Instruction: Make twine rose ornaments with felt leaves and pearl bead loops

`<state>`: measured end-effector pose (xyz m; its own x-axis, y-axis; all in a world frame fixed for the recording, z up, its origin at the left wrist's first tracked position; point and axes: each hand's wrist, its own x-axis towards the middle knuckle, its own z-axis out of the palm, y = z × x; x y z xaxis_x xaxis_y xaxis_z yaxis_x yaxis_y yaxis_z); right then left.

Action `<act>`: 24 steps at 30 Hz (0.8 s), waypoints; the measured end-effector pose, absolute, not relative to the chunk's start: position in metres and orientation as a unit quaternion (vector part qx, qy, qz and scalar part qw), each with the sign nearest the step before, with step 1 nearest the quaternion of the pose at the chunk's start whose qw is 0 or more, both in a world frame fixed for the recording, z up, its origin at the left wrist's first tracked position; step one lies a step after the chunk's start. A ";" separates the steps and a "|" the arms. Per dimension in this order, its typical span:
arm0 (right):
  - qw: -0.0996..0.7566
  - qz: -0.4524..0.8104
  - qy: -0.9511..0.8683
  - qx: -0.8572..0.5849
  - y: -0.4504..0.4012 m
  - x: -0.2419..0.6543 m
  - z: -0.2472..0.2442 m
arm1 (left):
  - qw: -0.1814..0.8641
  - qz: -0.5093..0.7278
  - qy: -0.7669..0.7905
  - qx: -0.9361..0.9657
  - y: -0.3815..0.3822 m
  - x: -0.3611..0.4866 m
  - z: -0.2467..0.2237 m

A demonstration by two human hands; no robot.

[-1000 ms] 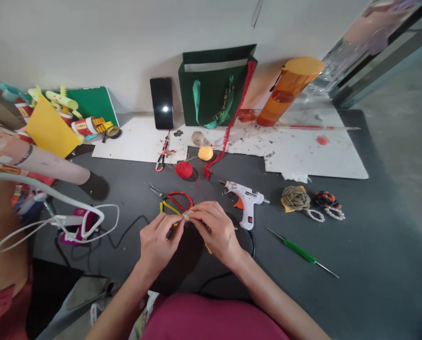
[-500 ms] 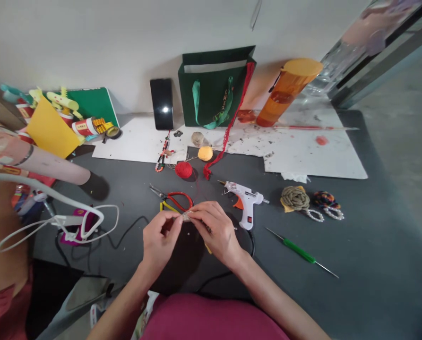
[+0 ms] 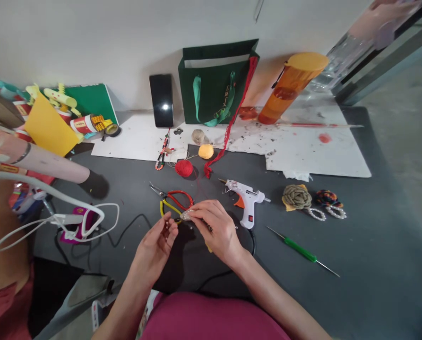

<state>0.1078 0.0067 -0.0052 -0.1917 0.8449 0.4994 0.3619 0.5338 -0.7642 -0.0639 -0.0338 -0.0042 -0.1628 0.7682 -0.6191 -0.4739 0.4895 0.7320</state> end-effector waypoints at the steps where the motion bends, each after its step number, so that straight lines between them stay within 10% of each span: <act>1: 0.482 0.250 -0.731 -0.413 0.007 0.108 -0.005 | 0.622 0.480 0.594 0.173 -0.037 -0.061 -0.008; 11: 0.480 0.248 -0.735 -0.410 0.007 0.108 -0.007 | 0.220 0.302 0.675 0.636 -0.039 -0.044 -0.029; 24: 0.490 0.233 -0.731 -0.414 0.008 0.109 -0.006 | 0.063 0.269 0.644 0.713 -0.041 -0.051 -0.034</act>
